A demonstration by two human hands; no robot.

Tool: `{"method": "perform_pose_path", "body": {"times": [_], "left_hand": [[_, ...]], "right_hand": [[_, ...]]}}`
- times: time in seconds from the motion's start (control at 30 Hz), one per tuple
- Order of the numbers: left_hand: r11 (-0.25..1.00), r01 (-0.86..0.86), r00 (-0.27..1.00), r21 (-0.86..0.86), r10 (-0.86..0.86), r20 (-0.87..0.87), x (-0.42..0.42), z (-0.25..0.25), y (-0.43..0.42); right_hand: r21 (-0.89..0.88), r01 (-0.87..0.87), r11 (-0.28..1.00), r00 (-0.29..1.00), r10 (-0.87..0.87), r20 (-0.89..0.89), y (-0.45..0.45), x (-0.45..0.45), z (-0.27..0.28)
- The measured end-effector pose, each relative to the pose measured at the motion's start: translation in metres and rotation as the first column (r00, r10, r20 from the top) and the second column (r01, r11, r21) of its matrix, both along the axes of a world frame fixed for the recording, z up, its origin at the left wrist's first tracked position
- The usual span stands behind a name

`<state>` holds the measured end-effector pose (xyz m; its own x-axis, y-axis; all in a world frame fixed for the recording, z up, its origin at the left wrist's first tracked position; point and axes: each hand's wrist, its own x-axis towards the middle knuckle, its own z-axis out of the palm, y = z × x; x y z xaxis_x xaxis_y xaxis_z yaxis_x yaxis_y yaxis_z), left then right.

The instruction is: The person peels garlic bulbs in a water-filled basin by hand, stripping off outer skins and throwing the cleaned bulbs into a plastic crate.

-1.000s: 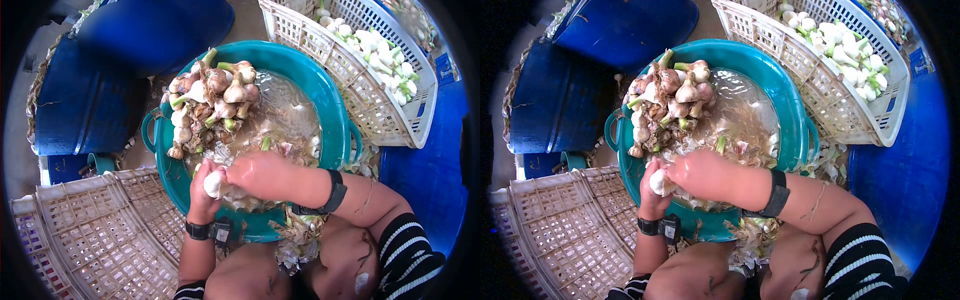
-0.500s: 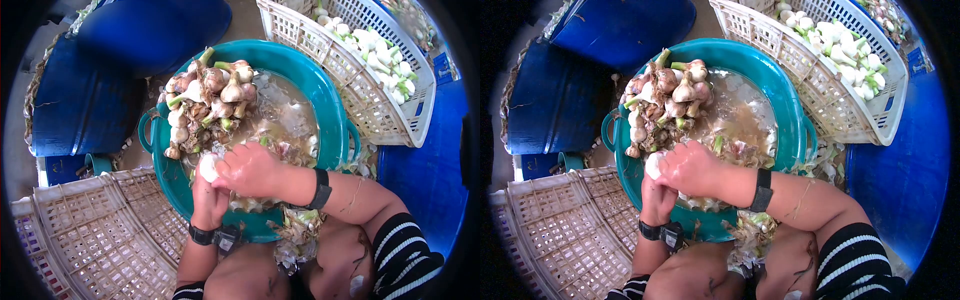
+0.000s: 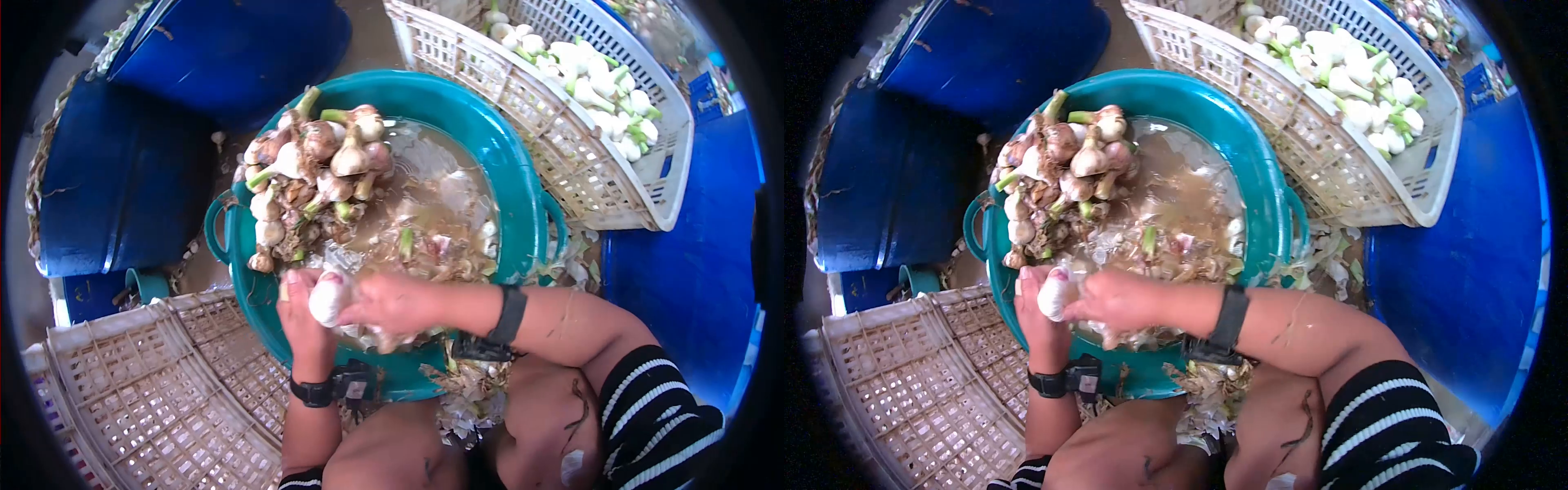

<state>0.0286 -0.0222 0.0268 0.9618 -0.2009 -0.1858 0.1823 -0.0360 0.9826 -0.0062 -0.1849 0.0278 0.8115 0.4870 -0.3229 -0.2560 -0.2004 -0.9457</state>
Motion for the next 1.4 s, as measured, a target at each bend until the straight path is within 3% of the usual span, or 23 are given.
{"method": "perform_pose_path", "body": {"times": [0.03,0.1,0.2,0.27,0.37,0.4,0.5,0.53,0.63,0.67,0.7,0.77,0.8,0.87,0.93,1.0,1.07,1.13,1.2,1.27,1.33,1.37,1.4], "left_hand": [[0.971,-0.062,0.955,0.229,-0.009,0.296,0.0,-0.01,-0.001],[0.956,-0.278,0.959,0.097,0.271,0.086,0.007,-0.022,0.007],[0.907,-0.421,0.893,-0.003,0.413,-0.178,0.029,-0.01,0.025],[0.928,-0.346,0.917,-0.14,0.303,-0.261,0.037,0.005,0.017],[0.782,0.211,0.977,-0.586,-0.194,0.093,0.024,0.078,-0.034],[0.649,0.459,0.889,-0.607,-0.337,0.311,0.02,0.097,-0.045],[0.796,0.502,0.824,-0.338,-0.321,0.467,0.035,0.094,-0.056],[0.943,0.331,0.904,-0.008,-0.315,0.289,0.036,0.075,-0.059],[0.663,0.53,0.815,0.529,-0.569,-0.104,0.036,-0.03,-0.051],[0.461,0.661,0.698,0.593,-0.667,-0.259,0.029,-0.044,-0.048],[0.144,0.487,0.597,0.862,-0.775,-0.208,0.012,-0.077,-0.038],[-0.054,0.59,0.522,0.806,-0.736,-0.431,-0.009,-0.086,-0.036],[-0.05,0.714,0.437,0.699,-0.748,-0.5,-0.01,-0.108,-0.027],[-0.048,0.815,0.349,0.577,-0.754,-0.556,-0.011,-0.125,-0.016],[-0.056,0.957,0.097,0.285,-0.864,-0.495,-0.015,-0.114,-0.015],[-0.062,0.892,0.21,0.447,-0.82,-0.533,-0.026,-0.08,-0.024],[-0.092,0.798,0.315,0.596,-0.779,-0.542,-0.026,-0.033,-0.033],[0.254,0.66,0.586,0.707,-0.763,-0.273,-0.01,0.006,-0.038],[0.513,0.488,0.834,0.706,-0.514,-0.203,0.011,0.002,-0.032],[0.881,0.213,0.971,0.423,-0.237,0.005,0.034,-0.03,-0.02],[0.944,0.041,0.999,0.326,-0.049,0.017,0.044,-0.024,-0.025],[0.968,-0.012,0.989,0.25,0.048,-0.137,0.047,-0.016,-0.029],[0.968,-0.006,0.991,0.25,0.039,-0.13,0.047,-0.018,-0.032]], "right_hand": [[-0.009,0.013,1.0,1.0,-0.013,-0.007,0.004,-0.009,0.002],[-0.427,-0.028,0.904,0.891,0.216,0.399,0.013,-0.028,0.01],[-0.484,-0.224,0.846,0.845,0.415,0.336,0.008,-0.038,0.009],[-0.504,-0.08,0.86,0.924,0.254,0.286,-0.006,-0.03,-0.001],[-0.638,0.179,0.749,0.97,-0.024,0.244,-0.049,0.007,-0.03],[-0.729,0.059,0.682,0.985,0.079,0.154,-0.066,0.015,-0.036],[-0.783,-0.283,0.553,0.934,0.346,-0.094,-0.08,0.002,-0.101],[-0.788,-0.272,0.552,0.937,0.339,-0.085,-0.072,-0.004,-0.105],[-0.778,-0.43,0.458,0.885,0.384,-0.262,-0.03,-0.021,-0.12],[-0.707,-0.598,0.379,0.769,0.52,-0.372,-0.02,-0.02,-0.127],[-0.616,-0.74,0.269,0.617,0.636,-0.463,-0.012,-0.02,-0.134],[-0.511,-0.787,0.344,0.574,0.713,-0.404,-0.01,-0.034,-0.151],[-0.39,-0.823,0.412,0.543,0.772,-0.331,-0.009,-0.039,-0.159],[-0.378,-0.784,0.493,0.606,0.741,-0.29,-0.025,-0.027,-0.102],[-0.424,-0.622,0.658,0.754,0.65,-0.096,-0.048,-0.018,-0.074],[-0.712,-0.371,0.596,0.866,0.499,-0.034,-0.063,-0.001,-0.027],[-0.768,0.093,0.633,0.97,0.117,0.214,-0.073,0.022,-0.002],[-0.394,0.546,0.739,0.827,-0.403,0.391,-0.077,0.044,-0.017],[-0.374,0.59,0.716,0.794,-0.428,0.433,-0.066,0.064,-0.027],[-0.209,0.723,0.659,0.649,-0.544,0.532,-0.05,0.08,-0.049],[-0.241,0.865,0.44,0.482,-0.861,0.16,-0.037,0.121,-0.075],[-0.091,0.892,0.443,0.402,-0.868,-0.291,-0.039,0.124,-0.071],[0.042,0.925,0.377,0.3,-0.66,-0.689,-0.04,0.126,-0.068]]}}
